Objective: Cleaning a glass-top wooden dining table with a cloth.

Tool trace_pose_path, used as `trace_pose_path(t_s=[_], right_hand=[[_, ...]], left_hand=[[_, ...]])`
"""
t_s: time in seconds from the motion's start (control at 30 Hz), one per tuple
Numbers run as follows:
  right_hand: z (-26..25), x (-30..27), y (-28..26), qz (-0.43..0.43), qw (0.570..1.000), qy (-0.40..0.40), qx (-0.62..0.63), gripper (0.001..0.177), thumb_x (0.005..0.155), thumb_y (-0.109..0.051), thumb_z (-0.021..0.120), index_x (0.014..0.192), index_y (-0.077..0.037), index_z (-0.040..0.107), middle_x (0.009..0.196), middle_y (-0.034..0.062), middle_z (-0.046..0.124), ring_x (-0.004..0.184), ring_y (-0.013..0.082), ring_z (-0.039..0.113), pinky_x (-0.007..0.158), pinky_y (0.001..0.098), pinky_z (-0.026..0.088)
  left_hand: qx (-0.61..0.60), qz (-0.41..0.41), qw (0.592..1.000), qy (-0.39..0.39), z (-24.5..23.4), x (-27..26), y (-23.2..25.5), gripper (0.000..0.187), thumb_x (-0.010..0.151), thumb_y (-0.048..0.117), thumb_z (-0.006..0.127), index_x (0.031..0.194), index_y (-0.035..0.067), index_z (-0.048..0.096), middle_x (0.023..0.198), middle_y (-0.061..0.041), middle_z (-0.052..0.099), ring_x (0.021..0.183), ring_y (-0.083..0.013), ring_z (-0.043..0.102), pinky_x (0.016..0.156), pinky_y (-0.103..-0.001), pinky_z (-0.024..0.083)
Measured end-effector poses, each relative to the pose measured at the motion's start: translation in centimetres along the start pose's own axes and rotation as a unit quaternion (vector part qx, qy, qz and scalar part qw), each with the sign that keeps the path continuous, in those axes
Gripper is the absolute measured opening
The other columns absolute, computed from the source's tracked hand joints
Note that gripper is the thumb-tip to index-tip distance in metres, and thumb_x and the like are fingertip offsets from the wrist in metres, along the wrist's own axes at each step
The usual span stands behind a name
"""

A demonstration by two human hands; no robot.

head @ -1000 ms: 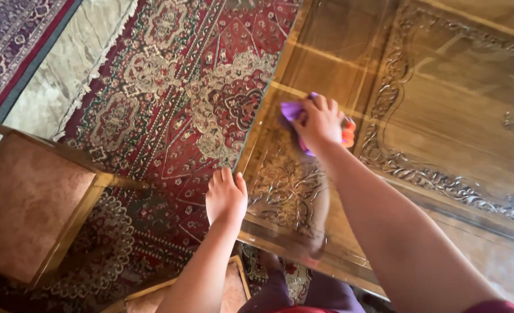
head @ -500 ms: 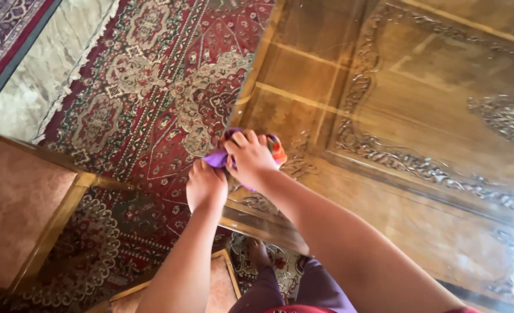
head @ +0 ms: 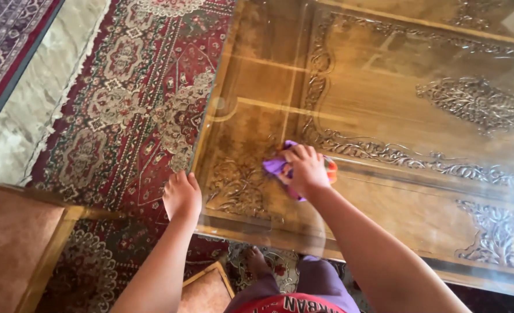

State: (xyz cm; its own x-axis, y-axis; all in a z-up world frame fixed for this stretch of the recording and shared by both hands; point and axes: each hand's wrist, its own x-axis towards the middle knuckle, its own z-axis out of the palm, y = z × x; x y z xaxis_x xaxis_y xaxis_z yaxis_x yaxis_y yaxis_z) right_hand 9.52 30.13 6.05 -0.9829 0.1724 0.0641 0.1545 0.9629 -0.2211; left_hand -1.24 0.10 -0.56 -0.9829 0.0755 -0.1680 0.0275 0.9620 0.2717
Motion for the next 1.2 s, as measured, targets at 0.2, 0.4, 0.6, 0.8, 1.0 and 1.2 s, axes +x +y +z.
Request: trace_pose_path(t_s=[0.2,0.4,0.6,0.8,1.0,1.2], right_hand=[[0.4,0.4,3.6,0.049,0.997,0.053,0.017,0.058,0.074,-0.04,0.081,0.126,-0.02,0.064,0.127,0.0065,0.057,0.125,0.0336,0.049,0.102,0.053,0.042],[0.5,4.5,5.4,0.058,0.996,0.059,-0.015,0.061,0.073,-0.041,0.081,0.128,-0.02,0.063,0.125,0.0097,0.056,0.121,0.0356,0.049,0.096,0.0544,0.043],[0.4,10.4,6.2,0.07,0.995,0.057,-0.038,0.062,0.075,-0.04,0.08,0.13,-0.017,0.062,0.123,0.0121,0.055,0.122,0.0364,0.049,0.094,0.055,0.043],[2.0,17.2,6.2,0.049,0.995,0.09,-0.021,0.062,0.079,-0.042,0.08,0.13,-0.013,0.062,0.128,0.014,0.055,0.124,0.038,0.047,0.094,0.0562,0.042],[2.4,22.4,2.6,0.019,0.998,0.055,0.0,0.063,0.076,-0.036,0.079,0.133,-0.016,0.062,0.134,0.0138,0.052,0.128,0.0389,0.043,0.103,0.0588,0.037],[2.8,23.4,-2.3,-0.035,0.999,0.005,-0.015,0.064,0.076,-0.041,0.079,0.131,-0.014,0.062,0.139,0.0151,0.049,0.129,0.0389,0.042,0.103,0.0582,0.036]], left_hand=[[0.005,0.036,0.999,0.033,1.2,3.5,4.5,0.067,0.107,0.047,0.043,0.15,-0.004,0.037,0.151,-0.025,0.044,0.138,-0.0387,0.042,0.11,-0.054,0.039],[0.043,0.067,0.993,0.084,1.9,7.6,7.8,0.077,0.102,0.051,0.045,0.153,-0.004,0.03,0.152,-0.024,0.045,0.141,-0.038,0.043,0.11,-0.052,0.039],[0.03,0.047,0.997,0.046,0.8,7.7,9.1,0.075,0.105,0.048,0.042,0.156,-0.004,0.028,0.148,-0.026,0.049,0.136,-0.0385,0.048,0.112,-0.051,0.04],[0.037,0.037,0.998,0.044,0.7,7.5,9.4,0.073,0.104,0.049,0.04,0.155,-0.003,0.028,0.15,-0.025,0.048,0.138,-0.0374,0.049,0.113,-0.049,0.041],[0.06,0.045,0.996,0.047,1.5,7.6,9.1,0.074,0.103,0.049,0.041,0.152,-0.005,0.027,0.148,-0.027,0.047,0.13,-0.0377,0.052,0.107,-0.05,0.041],[0.036,0.05,0.997,0.05,1.1,7.4,9.2,0.074,0.103,0.048,0.042,0.154,-0.003,0.029,0.147,-0.024,0.05,0.132,-0.0364,0.053,0.109,-0.049,0.042]])
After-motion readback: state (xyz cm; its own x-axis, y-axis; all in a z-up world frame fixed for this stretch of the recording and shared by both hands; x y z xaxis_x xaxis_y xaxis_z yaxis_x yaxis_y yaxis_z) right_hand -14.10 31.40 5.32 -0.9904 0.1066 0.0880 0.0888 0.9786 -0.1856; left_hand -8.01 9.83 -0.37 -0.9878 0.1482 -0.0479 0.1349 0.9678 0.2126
